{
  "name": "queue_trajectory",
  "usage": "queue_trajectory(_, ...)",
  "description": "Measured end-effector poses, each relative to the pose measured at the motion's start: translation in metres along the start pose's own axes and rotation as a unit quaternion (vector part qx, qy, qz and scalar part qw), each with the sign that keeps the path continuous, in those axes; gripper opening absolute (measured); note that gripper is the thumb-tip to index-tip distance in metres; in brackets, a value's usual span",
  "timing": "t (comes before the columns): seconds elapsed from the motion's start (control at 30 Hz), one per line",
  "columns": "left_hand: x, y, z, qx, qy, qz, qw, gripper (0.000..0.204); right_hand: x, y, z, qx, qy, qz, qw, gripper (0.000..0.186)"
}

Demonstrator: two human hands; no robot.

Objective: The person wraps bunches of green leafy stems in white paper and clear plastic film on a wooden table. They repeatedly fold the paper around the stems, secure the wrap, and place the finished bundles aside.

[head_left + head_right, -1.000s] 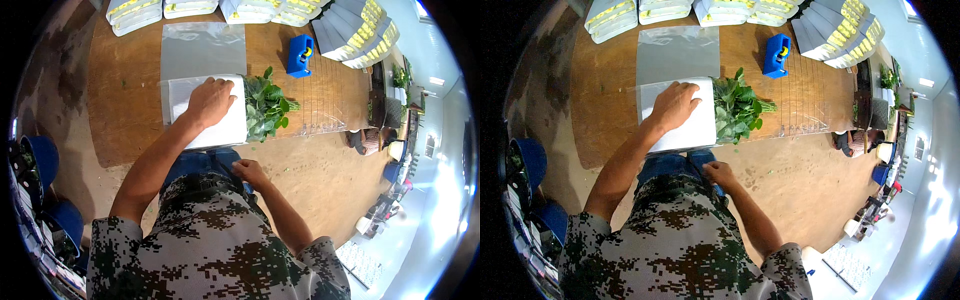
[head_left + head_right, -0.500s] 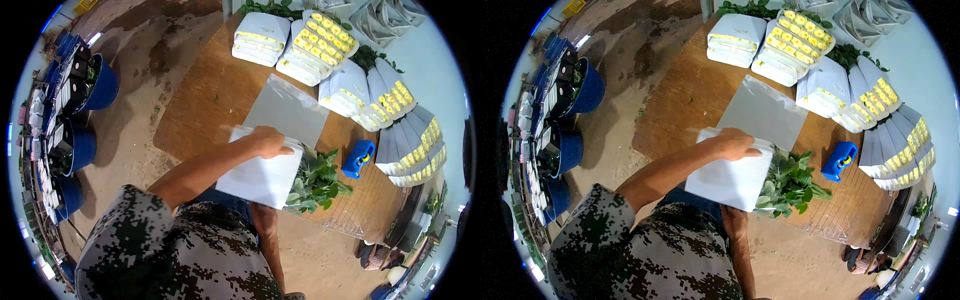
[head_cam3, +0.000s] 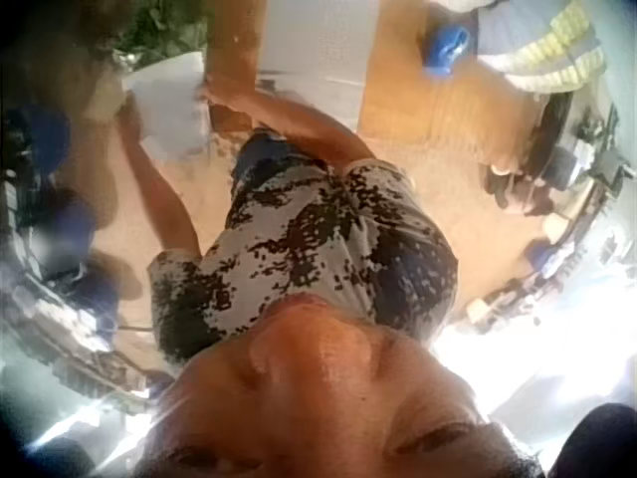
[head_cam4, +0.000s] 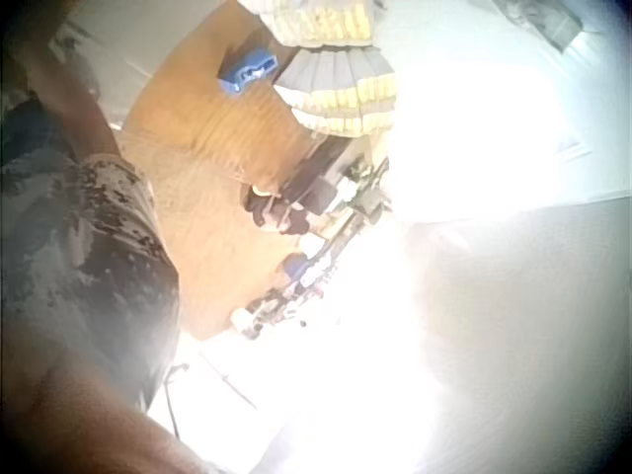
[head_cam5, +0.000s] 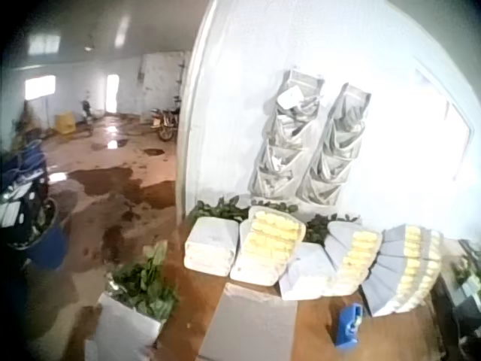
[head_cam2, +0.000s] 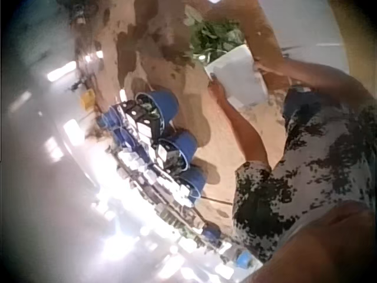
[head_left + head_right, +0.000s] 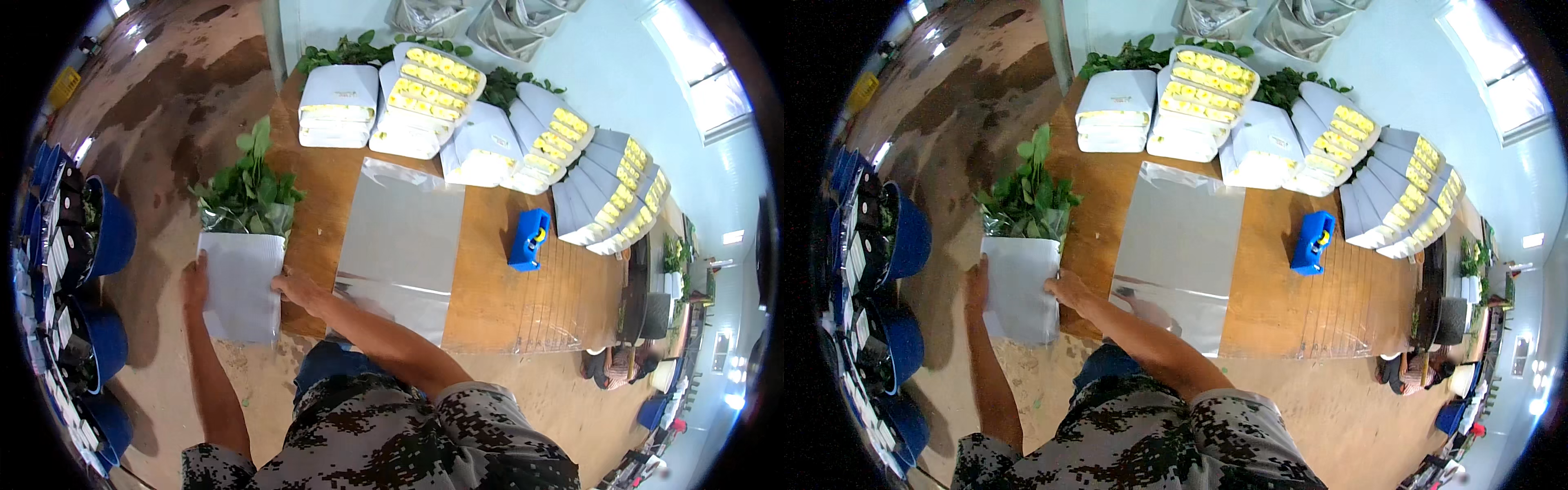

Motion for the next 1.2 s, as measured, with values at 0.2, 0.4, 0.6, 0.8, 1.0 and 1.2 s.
queue_trajectory(0.2,0.000,-0.015,-0.005,0.034,0.057,0.053,0.996,0.060,-0.038,0.034,-0.001,-0.015,-0.052,0.127,0.990,0.026)
queue_trajectory(0.4,-0.099,0.025,0.009,-0.152,-0.125,0.024,0.980,0.052,0.016,0.191,0.011,-0.178,0.349,-0.438,0.809,0.026)
queue_trajectory(0.6,-0.277,-0.017,0.078,0.003,-0.208,0.008,0.978,0.061,0.180,0.249,0.010,-0.257,0.286,-0.098,0.918,0.056)
queue_trajectory(0.8,-0.366,-0.098,0.206,0.063,-0.182,-0.043,0.980,0.085,0.274,0.242,0.044,-0.371,0.409,-0.326,0.768,0.068)
queue_trajectory(1.0,-0.369,-0.193,0.253,0.353,-0.104,-0.287,0.884,0.090,0.273,0.260,0.084,-0.447,0.352,-0.331,0.753,0.076)
queue_trajectory(1.2,-0.318,-0.195,0.267,0.381,0.069,-0.304,0.870,0.089,0.248,0.311,0.148,-0.406,0.281,-0.007,0.869,0.071)
Point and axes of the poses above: each hand's wrist, its own z-axis towards the middle knuckle, its own y-axis out of the back of the hand, x = y × z, the point moved 9 cm from there along z, towards the middle knuckle, and after that the axes turned 2 degrees about y, right-handed, at the moved point
